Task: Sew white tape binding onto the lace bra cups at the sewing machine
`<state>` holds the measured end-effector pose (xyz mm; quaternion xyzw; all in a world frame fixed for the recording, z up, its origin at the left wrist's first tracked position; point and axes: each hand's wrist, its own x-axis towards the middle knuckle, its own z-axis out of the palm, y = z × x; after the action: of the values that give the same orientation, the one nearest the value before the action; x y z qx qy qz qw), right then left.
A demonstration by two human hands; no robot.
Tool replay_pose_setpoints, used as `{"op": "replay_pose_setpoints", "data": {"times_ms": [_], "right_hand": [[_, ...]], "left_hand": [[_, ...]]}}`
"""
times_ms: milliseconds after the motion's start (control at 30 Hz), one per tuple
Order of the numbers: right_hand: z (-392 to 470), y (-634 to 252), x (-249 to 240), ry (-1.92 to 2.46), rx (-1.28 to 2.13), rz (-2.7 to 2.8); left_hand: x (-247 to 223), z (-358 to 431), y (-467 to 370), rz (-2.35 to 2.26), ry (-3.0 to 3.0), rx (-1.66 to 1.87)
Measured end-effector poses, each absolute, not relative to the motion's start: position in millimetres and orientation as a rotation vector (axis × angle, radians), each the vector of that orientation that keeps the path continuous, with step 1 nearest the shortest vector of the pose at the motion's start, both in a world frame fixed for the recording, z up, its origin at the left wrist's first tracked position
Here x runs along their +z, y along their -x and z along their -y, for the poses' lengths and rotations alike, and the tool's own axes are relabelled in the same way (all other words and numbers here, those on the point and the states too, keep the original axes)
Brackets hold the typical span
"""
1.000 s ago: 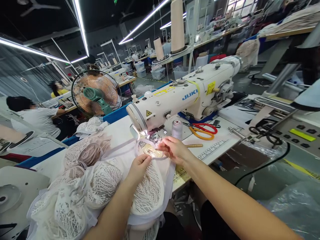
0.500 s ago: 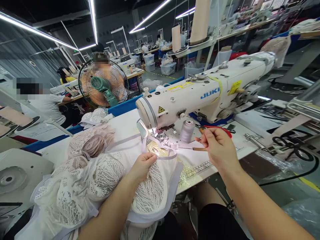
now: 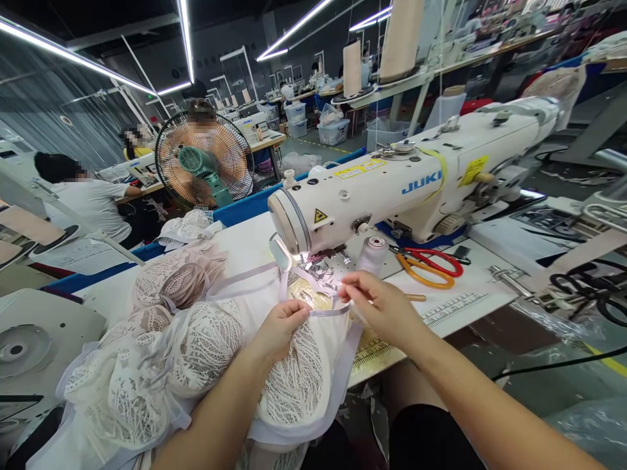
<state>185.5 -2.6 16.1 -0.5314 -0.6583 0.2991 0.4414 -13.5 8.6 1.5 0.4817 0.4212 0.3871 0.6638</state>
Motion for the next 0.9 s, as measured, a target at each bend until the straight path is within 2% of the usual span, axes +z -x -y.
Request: {"op": "replay_pose_setpoints", "data": {"times_ms": [167, 333, 567, 733, 900], "right_hand": [[-1, -154, 12, 1.153, 0.568, 2.081], [-11, -155, 4, 1.132, 0.589, 2.146], [-24, -167, 31, 1.127, 0.754, 2.194], [-38, -177, 45, 0.943, 0.969, 2.345], [-47, -183, 33, 0.755, 1.071, 2.341]], "left_hand": [[2, -8, 15, -0.869, -0.973, 0.839], [6, -8, 15, -0.876, -1.0, 0.81], [3, -5, 16, -1.192, -1.658, 0.97], [0, -7, 20, -0.949, -2.13, 1.124], [4, -8, 22, -0.929, -2.268, 0.972]]}}
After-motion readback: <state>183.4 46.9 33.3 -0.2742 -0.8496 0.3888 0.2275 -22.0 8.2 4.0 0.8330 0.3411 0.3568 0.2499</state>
